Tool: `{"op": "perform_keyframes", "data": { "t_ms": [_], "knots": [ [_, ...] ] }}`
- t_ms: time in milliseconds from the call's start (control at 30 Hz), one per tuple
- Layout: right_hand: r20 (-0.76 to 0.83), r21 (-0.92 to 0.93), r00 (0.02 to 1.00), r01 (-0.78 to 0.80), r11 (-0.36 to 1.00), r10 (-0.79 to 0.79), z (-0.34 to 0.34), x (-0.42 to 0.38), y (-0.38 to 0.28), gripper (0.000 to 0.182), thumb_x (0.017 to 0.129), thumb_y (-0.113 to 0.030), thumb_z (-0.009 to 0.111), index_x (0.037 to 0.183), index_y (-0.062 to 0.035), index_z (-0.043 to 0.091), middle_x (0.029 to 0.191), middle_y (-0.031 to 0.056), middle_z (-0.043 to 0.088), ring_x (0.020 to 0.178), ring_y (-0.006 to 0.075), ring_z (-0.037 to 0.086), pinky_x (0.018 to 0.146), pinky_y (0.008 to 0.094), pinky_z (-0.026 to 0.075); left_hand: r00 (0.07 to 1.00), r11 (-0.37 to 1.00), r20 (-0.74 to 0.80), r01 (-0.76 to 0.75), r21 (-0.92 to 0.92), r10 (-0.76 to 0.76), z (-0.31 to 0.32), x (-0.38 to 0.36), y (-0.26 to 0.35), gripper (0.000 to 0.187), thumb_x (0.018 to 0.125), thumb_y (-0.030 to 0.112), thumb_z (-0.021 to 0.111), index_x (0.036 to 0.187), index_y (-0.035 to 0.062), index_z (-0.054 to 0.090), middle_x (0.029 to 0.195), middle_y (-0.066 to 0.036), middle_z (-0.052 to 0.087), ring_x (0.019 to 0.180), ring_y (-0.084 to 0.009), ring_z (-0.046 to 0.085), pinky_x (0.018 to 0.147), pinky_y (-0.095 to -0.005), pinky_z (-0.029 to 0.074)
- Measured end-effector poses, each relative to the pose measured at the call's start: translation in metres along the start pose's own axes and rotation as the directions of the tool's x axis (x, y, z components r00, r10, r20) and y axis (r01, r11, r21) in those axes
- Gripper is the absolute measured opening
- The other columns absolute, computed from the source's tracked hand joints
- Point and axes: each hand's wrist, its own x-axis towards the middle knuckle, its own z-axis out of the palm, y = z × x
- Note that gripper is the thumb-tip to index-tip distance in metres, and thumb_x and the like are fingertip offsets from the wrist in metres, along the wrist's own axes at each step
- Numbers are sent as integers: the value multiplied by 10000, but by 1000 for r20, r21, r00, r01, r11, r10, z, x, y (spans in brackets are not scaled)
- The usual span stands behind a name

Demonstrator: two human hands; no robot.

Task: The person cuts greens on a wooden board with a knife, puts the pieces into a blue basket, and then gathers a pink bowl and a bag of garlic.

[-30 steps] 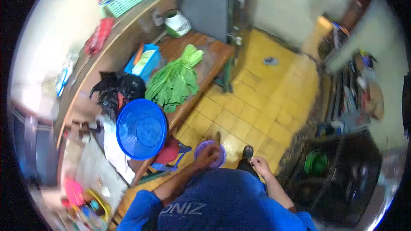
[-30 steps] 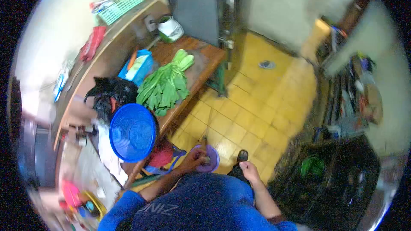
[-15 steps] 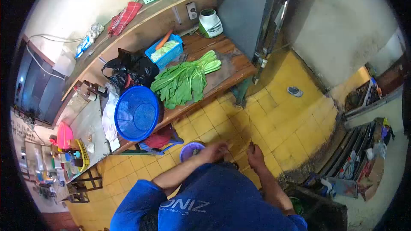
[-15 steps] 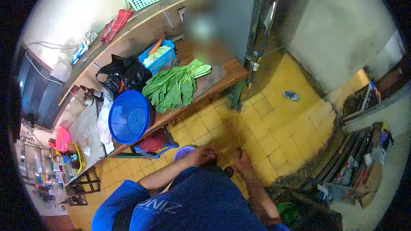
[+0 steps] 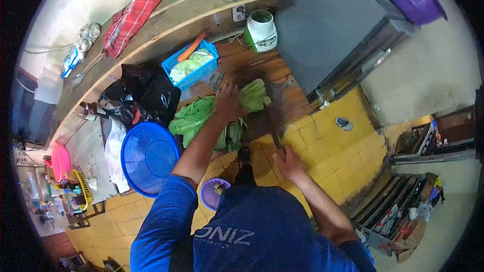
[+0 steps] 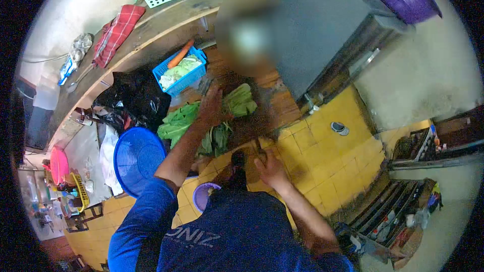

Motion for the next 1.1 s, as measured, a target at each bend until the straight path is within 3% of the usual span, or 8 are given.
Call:
{"op": "perform_keyframes", "data": {
  "t_ms": [67,100,200,300,467,600,1033,1100],
  "knots": [
    [109,-210,994,16,977,7,15,56,-2,362,892,-263,567,1106,2,443,947,303,578,948,465,548,760,524,441,990,1000,141,21,12,-22,21,19,-10,986,682,555,719,1381,-9,312,1341,-220,435,1286,-372,372,1045,-483,323],
    [125,-218,992,14,976,13,26,82,1,362,892,-263,567,1106,2,443,947,303,578,948,465,548,760,524,441,988,999,149,35,4,-35,15,26,-9,986,682,555,719,1381,-9,312,1341,-220,435,1286,-372,372,1045,-483,323],
    [131,-364,991,76,928,-30,46,127,5,358,893,-235,547,1083,29,398,928,323,579,930,486,558,745,543,452,831,988,552,135,-74,-72,-5,32,0,989,677,564,715,1383,0,313,1280,-208,490,1218,-359,459,1002,-489,370],
    [169,-355,975,-75,932,143,50,138,-11,351,898,-225,535,1046,41,360,869,317,584,858,496,576,706,557,459,851,992,523,108,-70,-55,0,32,-3,955,668,547,727,1360,9,346,1218,-190,533,1145,-343,527,958,-476,413],
    [272,-246,962,34,969,35,45,141,-6,302,899,-206,528,989,21,352,808,274,600,805,481,590,674,555,466,878,998,477,59,-29,-38,5,33,-4,840,699,479,727,1295,-24,412,1207,-196,534,1124,-344,537,944,-454,425],
    [260,-302,965,94,949,-12,44,147,-15,290,903,-200,522,985,26,362,818,273,602,809,476,594,677,540,476,886,973,451,187,-135,-108,13,36,-7,781,713,455,724,1251,-36,441,1186,-192,551,1107,-343,548,941,-449,428],
    [414,-471,896,61,880,160,38,169,-37,292,938,-225,431,945,58,503,824,306,564,790,483,577,707,526,475,872,978,480,174,-113,-100,15,30,-8,625,742,408,695,1135,-31,487,1091,-185,575,1086,-313,542,916,-458,414],
    [500,-472,863,334,816,-64,45,181,-25,299,938,-218,419,905,54,540,816,308,557,795,479,573,729,530,470,882,982,463,152,-109,-85,20,29,-7,629,739,411,697,1131,-34,488,1092,-189,572,1093,-313,537,920,-464,405]
  ]
}}
